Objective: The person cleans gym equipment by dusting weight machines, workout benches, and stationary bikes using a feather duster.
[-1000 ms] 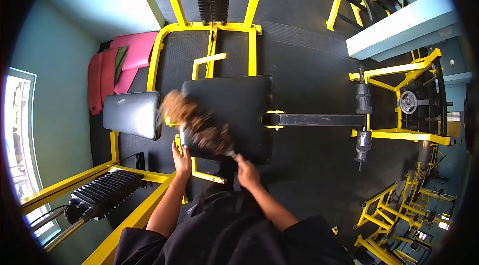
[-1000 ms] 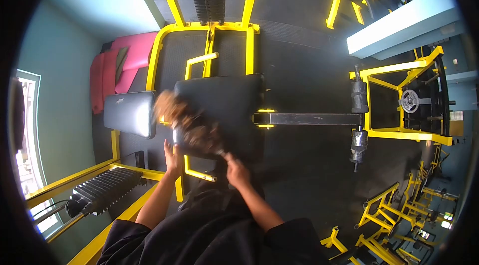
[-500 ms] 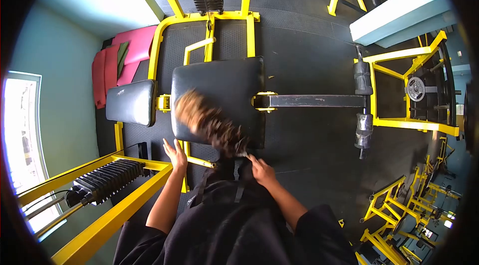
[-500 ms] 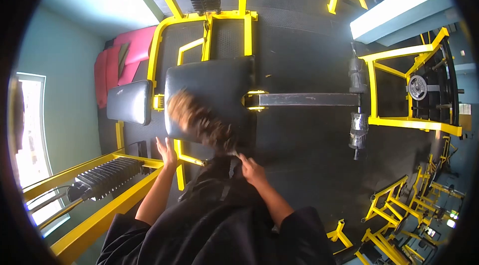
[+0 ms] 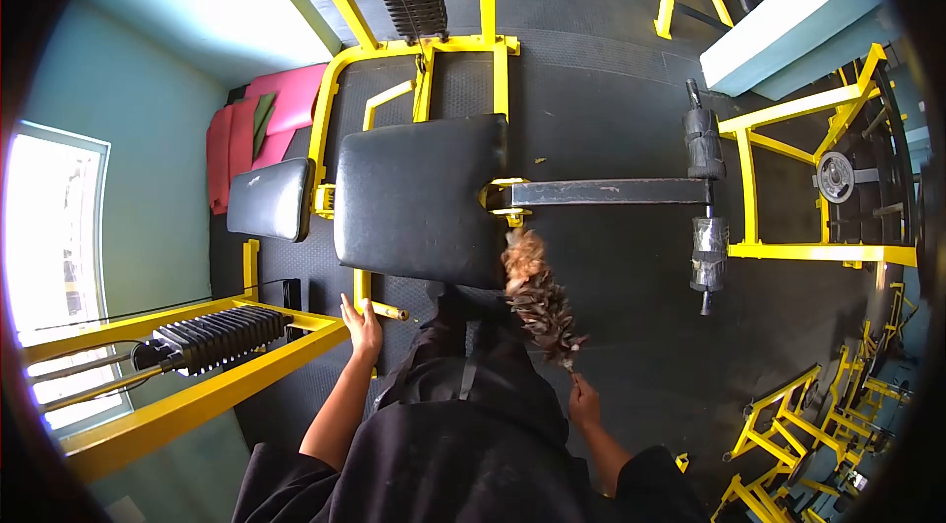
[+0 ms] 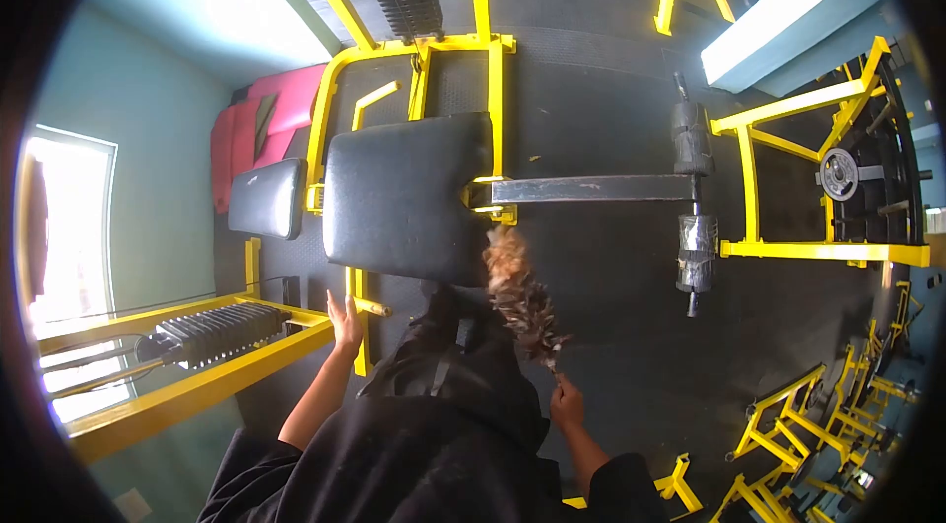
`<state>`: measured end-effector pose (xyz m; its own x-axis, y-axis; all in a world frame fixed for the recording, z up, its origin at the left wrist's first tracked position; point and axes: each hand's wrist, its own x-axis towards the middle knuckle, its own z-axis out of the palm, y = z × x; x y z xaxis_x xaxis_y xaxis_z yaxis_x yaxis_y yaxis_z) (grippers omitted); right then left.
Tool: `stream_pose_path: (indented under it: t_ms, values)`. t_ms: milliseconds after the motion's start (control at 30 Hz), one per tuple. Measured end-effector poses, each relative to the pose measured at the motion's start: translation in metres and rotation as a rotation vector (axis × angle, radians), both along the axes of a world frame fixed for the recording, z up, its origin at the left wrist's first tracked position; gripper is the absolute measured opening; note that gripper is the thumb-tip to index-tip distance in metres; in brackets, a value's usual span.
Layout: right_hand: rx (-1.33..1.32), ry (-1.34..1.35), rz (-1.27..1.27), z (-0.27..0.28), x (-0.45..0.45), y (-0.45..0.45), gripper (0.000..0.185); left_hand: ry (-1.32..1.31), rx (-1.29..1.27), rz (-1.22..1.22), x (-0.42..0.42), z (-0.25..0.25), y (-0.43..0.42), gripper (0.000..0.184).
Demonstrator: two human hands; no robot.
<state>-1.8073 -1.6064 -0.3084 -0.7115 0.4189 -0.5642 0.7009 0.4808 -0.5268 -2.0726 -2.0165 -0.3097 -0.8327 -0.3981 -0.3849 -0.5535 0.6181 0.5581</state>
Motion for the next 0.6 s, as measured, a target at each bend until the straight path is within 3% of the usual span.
stream_pose_path:
  t_ms: [67, 100, 167, 267, 367, 433, 533, 600]
  values:
    - [0.031, 0.278, 0.002, 0.002, -0.003, -0.002, 0.035, 0.028, -0.007, -0.009, 0.0, 0.005, 0.003, 0.072]
    - [0.026, 0.289, 0.009, -0.002, -0.014, -0.003, 0.035, 0.038, -0.012, -0.001, 0.0, 0.007, 0.003, 0.072]
    - [-0.033, 0.389, 0.244, -0.008, -0.042, -0.004, 0.035, 0.046, -0.017, -0.014, 0.003, 0.01, 0.004, 0.072]
    - [-0.084, 0.19, 0.265, 0.001, -0.097, -0.02, 0.037, 0.074, 0.004, -0.008, 0.01, 0.015, 0.004, 0.071]
    - [0.007, 0.4, 0.127, -0.029, -0.085, -0.011, 0.04, 0.1, 0.027, -0.02, 0.009, 0.019, 0.002, 0.07]
    - [0.009, 0.263, 0.125, -0.033, -0.065, -0.01, 0.04, 0.108, 0.029, -0.026, 0.014, 0.018, -0.004, 0.07]
    - [0.082, 0.402, 0.152, -0.03, -0.06, -0.02, 0.043, 0.064, 0.023, -0.019, 0.014, 0.015, -0.011, 0.07]
    - [0.004, 0.402, 0.337, -0.027, -0.079, -0.033, 0.042, 0.052, 0.039, -0.027, 0.007, 0.011, -0.015, 0.071]
